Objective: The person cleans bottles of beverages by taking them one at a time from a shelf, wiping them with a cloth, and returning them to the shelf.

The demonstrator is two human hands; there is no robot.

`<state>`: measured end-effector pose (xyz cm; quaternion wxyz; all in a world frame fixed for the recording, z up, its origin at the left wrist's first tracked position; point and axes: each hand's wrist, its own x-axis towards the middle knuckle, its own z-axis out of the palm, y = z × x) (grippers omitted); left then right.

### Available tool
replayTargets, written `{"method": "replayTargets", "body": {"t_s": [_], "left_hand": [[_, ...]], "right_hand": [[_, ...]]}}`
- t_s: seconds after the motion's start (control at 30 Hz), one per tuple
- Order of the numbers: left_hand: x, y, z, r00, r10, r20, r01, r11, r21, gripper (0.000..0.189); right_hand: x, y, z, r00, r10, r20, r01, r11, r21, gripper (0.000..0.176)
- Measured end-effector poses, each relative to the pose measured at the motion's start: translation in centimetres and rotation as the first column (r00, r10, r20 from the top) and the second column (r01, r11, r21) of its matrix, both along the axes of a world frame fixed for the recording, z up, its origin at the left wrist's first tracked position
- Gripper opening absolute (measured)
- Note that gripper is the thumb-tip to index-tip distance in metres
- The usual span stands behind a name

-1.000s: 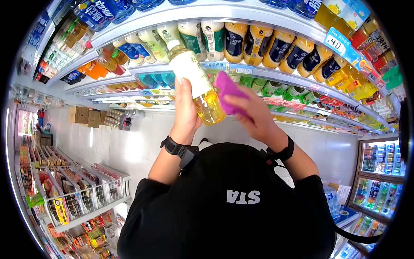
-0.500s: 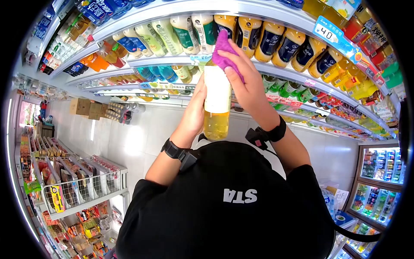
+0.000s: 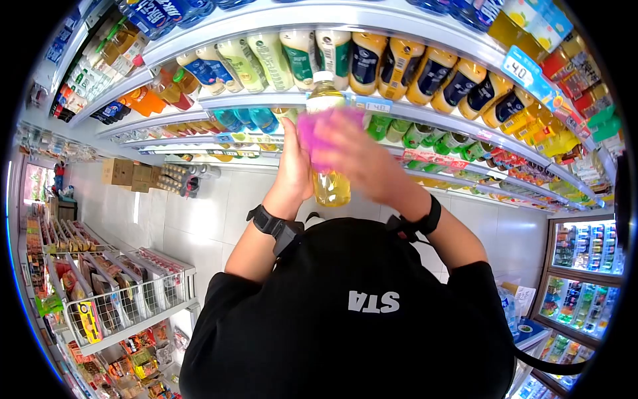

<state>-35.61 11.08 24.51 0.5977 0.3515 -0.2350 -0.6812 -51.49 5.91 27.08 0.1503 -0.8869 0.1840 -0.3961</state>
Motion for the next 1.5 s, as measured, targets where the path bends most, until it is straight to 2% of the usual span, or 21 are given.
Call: {"method": "replayTargets", "body": {"t_s": [0.13,0.27,0.33,0.37,0.4,0.43,0.47,0.53,0.57,0.67,0.73,0.8,0.83,0.87,0.93,1.0,1.07,1.13,1.23,1.37,1.5], "left_hand": [[3.7,-0.9,-0.2,0.993,-0.005,-0.119,-0.001,0.999,-0.046,0.082],[5.4,-1.0,-0.5,0.997,-0.023,-0.076,0.019,0.998,-0.056,0.088],[6.2,-1.3,-0.9,0.954,0.023,0.298,0.047,0.973,-0.226,0.083],[6.1,-0.8,-1.1,0.993,-0.049,0.112,0.057,0.996,-0.064,0.085],[6.6,-0.9,-0.9,0.993,-0.058,0.106,0.064,0.996,-0.056,0.085],[7.2,-0.9,-0.9,0.989,-0.085,0.122,0.094,0.993,-0.073,0.086],[7.8,-0.9,-1.1,0.985,-0.11,0.136,0.123,0.988,-0.088,0.087],[9.4,-1.2,-3.1,0.99,-0.113,0.084,0.123,0.984,-0.127,0.087],[10.2,-1.1,-3.6,0.993,-0.116,-0.028,0.115,0.992,-0.05,0.089],[12.6,-1.8,-7.7,0.973,-0.067,-0.222,0.066,0.998,-0.011,0.078],[14.0,-1.4,-9.5,0.939,0.033,0.342,0.031,0.983,-0.18,0.07],[14.9,-1.6,-10.2,0.955,-0.015,0.297,0.057,0.989,-0.135,0.082],[15.1,-1.9,-10.8,0.921,-0.035,0.388,0.1,0.984,-0.147,0.082],[15.2,-2.0,-11.4,0.877,-0.053,0.477,0.142,0.978,-0.153,0.082],[15.0,-3.0,-12.8,0.823,-0.03,0.567,0.16,0.97,-0.182,0.075],[14.6,-4.2,-14.2,0.448,0.137,0.883,0.257,0.927,-0.275,0.073],[13.7,-5.6,-14.9,0.489,0.169,0.855,0.253,0.911,-0.325,0.07],[12.8,-7.0,-16.6,0.387,0.467,0.795,0.139,0.823,-0.551,0.059],[11.5,-8.2,-18.5,0.268,0.497,0.826,0.12,0.833,-0.54,0.057],[10.2,-8.6,-19.3,0.302,0.427,0.853,0.025,0.891,-0.454,0.055],[9.7,-9.1,-20.6,0.264,0.511,0.818,-0.087,0.857,-0.507,0.055]], "right_hand": [[1.2,1.7,-1.7,0.892,0.416,-0.176,-0.427,0.903,-0.034,0.024],[3.3,0.1,-1.3,0.939,0.241,-0.246,-0.291,0.937,-0.194,0.036],[4.8,-1.0,-0.9,0.964,0.157,-0.214,-0.197,0.963,-0.182,0.033],[5.8,-1.4,-0.5,0.99,-0.012,-0.137,-0.012,0.984,-0.176,0.033],[6.7,-1.7,-0.2,0.981,-0.181,-0.064,0.17,0.974,-0.151,0.033],[7.0,-1.8,0.0,0.985,-0.162,-0.055,0.164,0.986,0.037,0.041],[7.2,-1.8,-0.8,0.984,-0.166,-0.063,0.169,0.984,0.049,0.041],[7.5,-1.4,-3.2,0.929,0.112,-0.353,-0.138,0.989,-0.05,0.041],[7.4,-0.5,-4.0,0.888,0.274,-0.369,-0.255,0.962,0.099,0.037],[5.8,1.8,-4.4,0.891,0.316,-0.325,-0.199,0.917,0.346,0.032],[2.2,1.7,-6.1,0.931,0.197,-0.308,-0.015,0.863,0.505,0.033],[-0.9,2.3,-7.9,0.947,0.071,-0.313,0.151,0.762,0.63,0.035],[-2.0,3.0,-8.5,0.971,-0.097,-0.22,0.233,0.61,0.757,0.032],[-2.7,3.9,-9.2,0.948,-0.279,-0.152,0.264,0.427,0.865,0.029],[-2.9,5.4,-10.3,0.933,-0.341,-0.118,0.237,0.332,0.913,0.028],[-3.0,6.6,-11.2,0.91,-0.404,-0.09,0.198,0.234,0.952,0.028],[-2.8,7.4,-11.9,0.903,-0.41,-0.131,0.244,0.237,0.94,0.028],[-3.3,7.9,-11.9,0.899,-0.419,-0.126,0.233,0.214,0.949,0.028],[-4.4,7.9,-12.0,0.865,-0.485,-0.132,0.236,0.159,0.959,0.027],[-5.5,7.8,-12.0,0.866,-0.473,-0.161,0.269,0.169,0.948,0.027],[-5.8,7.7,-12.3,0.881,-0.442,-0.169,0.273,0.182,0.945,0.027]]}}
